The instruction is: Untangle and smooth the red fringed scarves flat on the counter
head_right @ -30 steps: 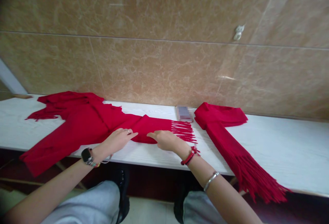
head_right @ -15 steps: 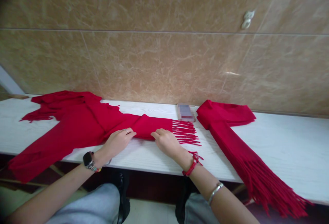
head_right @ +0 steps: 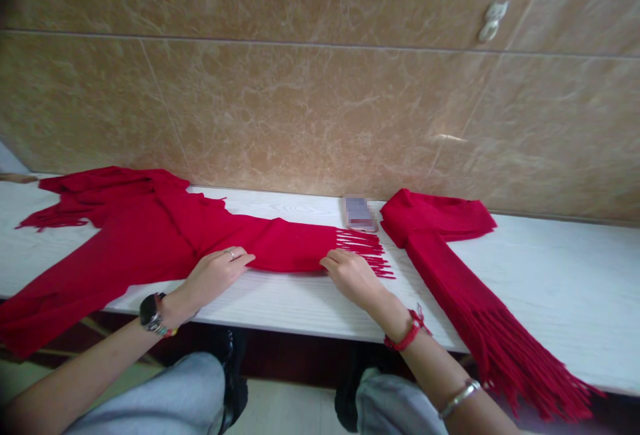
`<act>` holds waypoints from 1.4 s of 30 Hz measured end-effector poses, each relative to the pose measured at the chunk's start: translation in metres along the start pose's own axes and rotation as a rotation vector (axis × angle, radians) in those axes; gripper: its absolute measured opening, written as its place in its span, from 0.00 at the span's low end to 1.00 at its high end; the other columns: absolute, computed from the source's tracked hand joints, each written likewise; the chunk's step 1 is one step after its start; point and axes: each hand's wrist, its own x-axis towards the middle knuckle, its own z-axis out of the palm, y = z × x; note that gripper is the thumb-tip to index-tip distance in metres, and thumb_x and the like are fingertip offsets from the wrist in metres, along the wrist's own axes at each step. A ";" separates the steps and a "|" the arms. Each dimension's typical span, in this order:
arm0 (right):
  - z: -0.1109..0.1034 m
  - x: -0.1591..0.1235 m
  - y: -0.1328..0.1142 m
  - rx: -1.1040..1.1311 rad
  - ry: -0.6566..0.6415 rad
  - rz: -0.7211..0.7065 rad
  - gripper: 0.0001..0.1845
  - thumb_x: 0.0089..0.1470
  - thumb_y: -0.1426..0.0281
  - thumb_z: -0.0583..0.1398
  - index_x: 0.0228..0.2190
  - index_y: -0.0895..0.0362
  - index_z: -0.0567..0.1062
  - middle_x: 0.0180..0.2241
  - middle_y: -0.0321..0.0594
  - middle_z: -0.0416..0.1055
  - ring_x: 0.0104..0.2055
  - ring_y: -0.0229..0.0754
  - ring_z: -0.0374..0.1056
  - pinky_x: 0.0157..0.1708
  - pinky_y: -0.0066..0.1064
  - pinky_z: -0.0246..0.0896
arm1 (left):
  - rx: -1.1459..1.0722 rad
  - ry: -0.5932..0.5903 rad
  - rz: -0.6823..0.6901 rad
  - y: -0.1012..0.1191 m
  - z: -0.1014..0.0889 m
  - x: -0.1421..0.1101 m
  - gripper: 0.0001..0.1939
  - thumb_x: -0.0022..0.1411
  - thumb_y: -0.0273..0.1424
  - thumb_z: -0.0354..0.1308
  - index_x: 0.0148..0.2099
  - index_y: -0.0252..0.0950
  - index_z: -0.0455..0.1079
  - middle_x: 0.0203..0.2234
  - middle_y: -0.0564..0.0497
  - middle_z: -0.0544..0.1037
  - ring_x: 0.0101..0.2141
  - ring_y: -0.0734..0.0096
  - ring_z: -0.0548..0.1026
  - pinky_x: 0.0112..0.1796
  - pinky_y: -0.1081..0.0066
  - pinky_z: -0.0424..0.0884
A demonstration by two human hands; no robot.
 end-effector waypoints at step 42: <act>0.004 0.009 -0.022 -0.097 0.052 -0.278 0.11 0.58 0.74 0.51 0.30 0.59 0.72 0.26 0.39 0.66 0.29 0.39 0.59 0.29 0.30 0.51 | -0.027 -0.028 0.212 0.007 -0.012 0.002 0.12 0.60 0.17 0.47 0.39 0.34 0.68 0.30 0.51 0.69 0.35 0.70 0.67 0.41 0.70 0.66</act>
